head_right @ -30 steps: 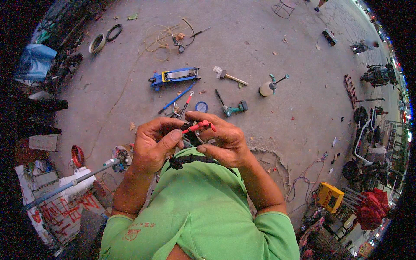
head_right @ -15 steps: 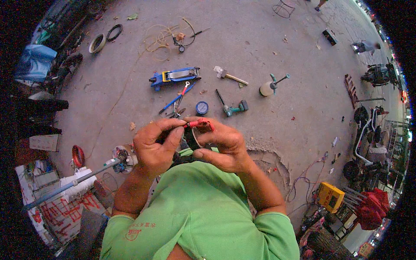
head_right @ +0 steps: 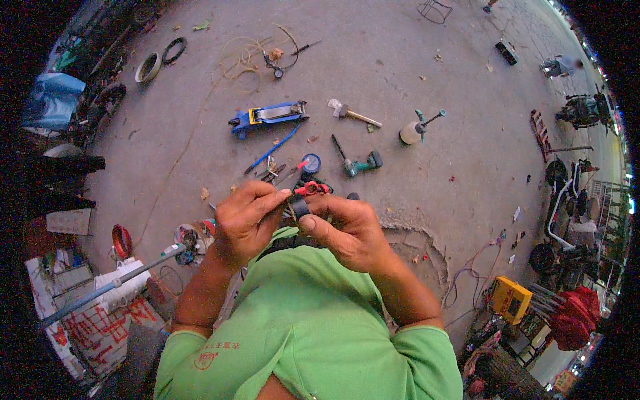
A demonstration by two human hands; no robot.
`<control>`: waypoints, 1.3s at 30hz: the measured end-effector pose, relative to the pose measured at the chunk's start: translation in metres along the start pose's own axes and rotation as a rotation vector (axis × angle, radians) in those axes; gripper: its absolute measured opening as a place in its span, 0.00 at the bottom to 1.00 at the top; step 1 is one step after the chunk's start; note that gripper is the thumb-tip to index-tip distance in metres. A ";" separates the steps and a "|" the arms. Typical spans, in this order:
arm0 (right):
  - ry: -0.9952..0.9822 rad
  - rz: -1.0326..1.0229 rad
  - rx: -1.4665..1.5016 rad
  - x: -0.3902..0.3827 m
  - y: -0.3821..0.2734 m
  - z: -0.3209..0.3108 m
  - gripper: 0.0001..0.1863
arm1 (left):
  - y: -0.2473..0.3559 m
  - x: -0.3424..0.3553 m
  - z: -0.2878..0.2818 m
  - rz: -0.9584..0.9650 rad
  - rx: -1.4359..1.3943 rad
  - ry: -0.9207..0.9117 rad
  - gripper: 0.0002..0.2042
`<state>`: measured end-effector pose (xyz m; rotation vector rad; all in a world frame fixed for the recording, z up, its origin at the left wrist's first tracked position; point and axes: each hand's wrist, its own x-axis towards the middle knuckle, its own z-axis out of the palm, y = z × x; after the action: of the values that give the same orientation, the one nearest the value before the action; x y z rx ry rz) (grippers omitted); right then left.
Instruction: The person strips the insulation from red and black wires, twists the exposed strands, and wraps the connection with black electrical tape. The person then picks up a roll of tape and continues wrapping the wire joint.
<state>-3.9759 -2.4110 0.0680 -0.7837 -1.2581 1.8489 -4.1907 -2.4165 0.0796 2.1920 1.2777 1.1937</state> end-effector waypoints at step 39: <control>0.031 -0.078 -0.224 0.036 -0.006 -0.007 0.16 | 0.004 0.013 -0.004 -0.099 -0.063 0.126 0.11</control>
<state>-3.9874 -2.3759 0.0686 -0.8656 -1.4723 1.6462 -4.1882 -2.4088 0.0909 2.0123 1.3618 1.3320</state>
